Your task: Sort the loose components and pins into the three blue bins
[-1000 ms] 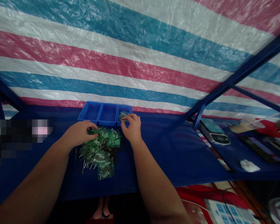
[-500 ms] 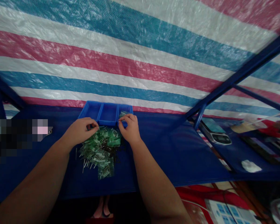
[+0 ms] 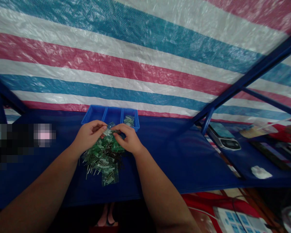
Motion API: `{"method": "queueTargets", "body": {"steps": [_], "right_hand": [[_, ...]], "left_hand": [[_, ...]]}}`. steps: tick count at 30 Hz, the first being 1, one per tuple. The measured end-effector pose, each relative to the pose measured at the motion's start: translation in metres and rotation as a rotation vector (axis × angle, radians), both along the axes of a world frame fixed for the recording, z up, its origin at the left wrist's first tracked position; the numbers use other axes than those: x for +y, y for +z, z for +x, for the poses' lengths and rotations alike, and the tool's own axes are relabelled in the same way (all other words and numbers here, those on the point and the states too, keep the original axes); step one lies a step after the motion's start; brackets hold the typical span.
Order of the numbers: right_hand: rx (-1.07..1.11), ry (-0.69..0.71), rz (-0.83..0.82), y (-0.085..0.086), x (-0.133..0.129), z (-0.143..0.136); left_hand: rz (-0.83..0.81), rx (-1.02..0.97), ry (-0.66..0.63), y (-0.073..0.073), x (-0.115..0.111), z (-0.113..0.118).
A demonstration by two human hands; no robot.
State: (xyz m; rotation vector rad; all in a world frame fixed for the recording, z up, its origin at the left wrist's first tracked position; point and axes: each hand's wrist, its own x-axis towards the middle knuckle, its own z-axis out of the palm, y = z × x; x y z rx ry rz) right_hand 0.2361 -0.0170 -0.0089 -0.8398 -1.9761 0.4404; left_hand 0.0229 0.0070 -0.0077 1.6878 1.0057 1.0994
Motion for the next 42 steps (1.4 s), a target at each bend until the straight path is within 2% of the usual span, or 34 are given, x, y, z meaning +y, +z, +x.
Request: {"method": "queueTargets", "body": {"steps": [3,6,8,12,15,18,20,24,25,29,34,39,42], "right_hand": [[0.007,-0.015,-0.027,-0.001,0.001,-0.002],[0.052,-0.112,0.006,-0.003,0.003,0.001],[0.127,-0.222,0.049,-0.006,0.006,0.006],[0.229,-0.504,0.087,-0.014,0.015,0.018],[0.037,-0.668,0.050,-0.019,0.020,0.027],[-0.139,-0.749,0.019,-0.019,0.021,0.030],[-0.162,-0.680,0.020,-0.015,0.017,0.029],[-0.293,-0.208,-0.057,0.000,0.006,0.022],[-0.335,-0.158,-0.067,0.004,0.003,0.021],[-0.370,-0.147,-0.045,0.010,-0.001,0.017],[-0.345,-0.149,-0.030,0.003,0.003,0.017],[-0.302,-0.158,-0.011,0.001,0.005,0.016],[-0.246,-0.167,0.019,0.004,0.002,0.013]], "left_hand": [[-0.076,-0.070,-0.041,0.001,-0.001,0.004],[-0.088,-0.044,-0.007,0.003,0.001,-0.002],[-0.032,0.062,0.053,0.005,0.004,-0.010],[0.124,0.400,0.141,0.008,0.008,-0.026],[0.146,0.562,0.093,0.009,0.009,-0.031],[0.122,0.668,0.014,0.009,0.009,-0.032],[0.112,0.720,-0.028,0.009,0.008,-0.032],[0.145,0.782,-0.066,0.008,0.007,-0.032],[0.156,0.788,-0.070,0.008,0.007,-0.032],[0.192,0.784,-0.078,0.004,0.008,-0.029],[0.233,0.756,-0.030,0.000,0.008,-0.028],[0.251,0.744,0.098,0.007,0.006,-0.028],[0.279,0.608,0.199,0.012,0.004,-0.024]]}}
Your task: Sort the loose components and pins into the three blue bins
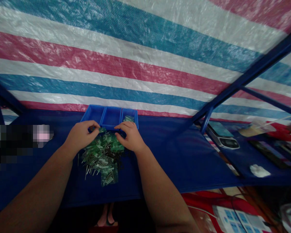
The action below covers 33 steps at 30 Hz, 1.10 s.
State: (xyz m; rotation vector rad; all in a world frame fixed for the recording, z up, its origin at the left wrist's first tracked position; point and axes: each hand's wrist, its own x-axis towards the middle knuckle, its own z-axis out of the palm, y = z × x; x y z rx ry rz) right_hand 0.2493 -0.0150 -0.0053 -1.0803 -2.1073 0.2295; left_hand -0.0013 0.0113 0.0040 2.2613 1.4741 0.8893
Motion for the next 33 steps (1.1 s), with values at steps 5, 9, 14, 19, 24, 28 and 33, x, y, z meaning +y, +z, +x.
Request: {"method": "queueTargets", "body": {"steps": [5,9,14,19,24,28,33], "right_hand": [[0.154,0.054,0.042,0.003,-0.005,-0.007],[0.203,0.121,-0.021,0.002,-0.005,-0.010],[0.235,0.097,-0.034,0.001,-0.002,-0.009],[0.301,0.068,-0.073,-0.005,0.000,-0.011],[0.448,0.076,-0.176,-0.018,0.003,-0.013],[0.508,0.077,-0.210,-0.023,0.005,-0.014],[0.451,0.034,-0.190,-0.023,0.006,-0.012]], "left_hand": [[-0.042,-0.326,-0.098,0.000,-0.004,0.012],[-0.203,-0.437,-0.251,-0.005,-0.008,0.022],[-0.307,-0.511,-0.271,-0.010,-0.007,0.023],[-0.331,-0.571,-0.254,-0.012,-0.004,0.022],[-0.395,-0.644,-0.206,-0.011,-0.002,0.023],[-0.428,-0.666,-0.154,-0.010,0.000,0.023],[-0.379,-0.616,-0.136,-0.012,0.001,0.021]]}}
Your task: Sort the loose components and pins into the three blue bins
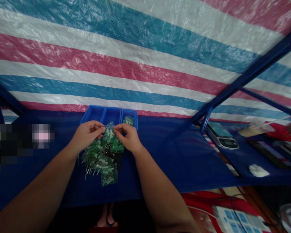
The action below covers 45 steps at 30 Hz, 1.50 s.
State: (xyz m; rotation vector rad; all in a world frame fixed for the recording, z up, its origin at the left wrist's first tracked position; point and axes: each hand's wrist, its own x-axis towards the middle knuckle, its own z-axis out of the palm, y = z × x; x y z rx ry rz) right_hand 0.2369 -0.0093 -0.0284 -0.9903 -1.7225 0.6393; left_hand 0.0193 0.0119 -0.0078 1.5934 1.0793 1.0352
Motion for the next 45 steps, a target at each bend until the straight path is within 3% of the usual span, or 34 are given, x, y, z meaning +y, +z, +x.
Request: {"method": "queueTargets", "body": {"steps": [4,8,14,20,24,26,30,34,41,45], "right_hand": [[-0.006,-0.047,0.034,0.001,0.001,0.003],[0.031,-0.157,0.077,0.002,0.004,0.009],[0.045,-0.289,0.126,0.003,0.009,0.019],[0.152,-0.493,0.193,0.003,0.012,0.024],[-0.052,-0.661,0.309,0.002,0.016,0.036],[-0.235,-0.678,0.284,0.002,0.017,0.040],[-0.453,-0.616,0.159,0.003,0.017,0.039],[-0.387,-0.547,0.261,0.011,0.010,0.032],[-0.372,-0.129,0.291,0.022,-0.003,0.019],[-0.368,-0.008,0.270,0.022,-0.005,0.013]], "left_hand": [[0.039,0.058,0.012,-0.002,0.000,-0.003],[0.207,0.280,0.018,0.000,-0.001,-0.006],[0.407,0.485,-0.193,0.003,-0.005,-0.006],[0.399,0.544,-0.265,-0.003,-0.005,-0.006],[0.388,0.568,-0.284,-0.003,-0.005,-0.006],[0.387,0.571,-0.292,-0.002,-0.005,-0.005],[0.386,0.574,-0.295,-0.001,-0.005,-0.004],[0.414,0.582,-0.300,-0.001,-0.005,-0.003],[0.477,0.640,-0.255,0.001,-0.005,-0.004],[0.523,0.540,-0.172,0.007,-0.007,-0.003]]}}
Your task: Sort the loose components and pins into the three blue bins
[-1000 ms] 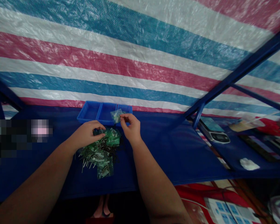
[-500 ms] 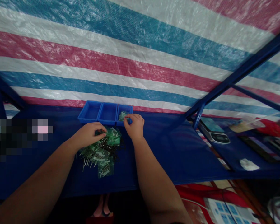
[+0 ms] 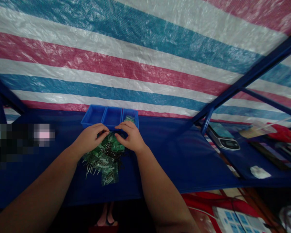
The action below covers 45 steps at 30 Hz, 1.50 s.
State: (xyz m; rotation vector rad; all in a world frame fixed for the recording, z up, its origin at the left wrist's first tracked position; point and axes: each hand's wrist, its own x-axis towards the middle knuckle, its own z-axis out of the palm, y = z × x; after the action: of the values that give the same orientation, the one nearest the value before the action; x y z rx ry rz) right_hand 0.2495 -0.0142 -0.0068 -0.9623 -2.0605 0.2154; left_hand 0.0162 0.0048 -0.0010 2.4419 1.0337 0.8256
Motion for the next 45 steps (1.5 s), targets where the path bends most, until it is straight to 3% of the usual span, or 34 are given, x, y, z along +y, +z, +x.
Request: {"method": "queueTargets", "body": {"steps": [5,12,21,28,32,37,45], "right_hand": [[0.045,0.034,-0.038,-0.001,0.000,-0.004],[0.106,0.007,-0.051,-0.003,0.000,-0.004],[0.439,-0.468,0.051,-0.019,0.016,0.012],[0.099,-0.539,0.067,-0.017,0.018,0.016],[-0.011,-0.505,-0.029,-0.018,0.016,0.014],[-0.091,-0.513,-0.161,-0.020,0.015,0.012],[-0.141,-0.494,-0.216,-0.024,0.014,0.010]], "left_hand": [[0.038,-0.208,-0.027,0.006,-0.004,0.002],[-0.008,-0.306,-0.048,0.005,-0.006,0.004],[-0.088,-0.076,0.008,0.000,0.001,-0.002],[-0.143,0.022,0.032,-0.004,0.004,-0.005],[-0.113,0.032,-0.032,-0.006,0.001,-0.005],[-0.101,0.105,-0.058,-0.011,0.001,-0.004],[-0.106,0.115,-0.057,-0.010,0.000,-0.002]]}}
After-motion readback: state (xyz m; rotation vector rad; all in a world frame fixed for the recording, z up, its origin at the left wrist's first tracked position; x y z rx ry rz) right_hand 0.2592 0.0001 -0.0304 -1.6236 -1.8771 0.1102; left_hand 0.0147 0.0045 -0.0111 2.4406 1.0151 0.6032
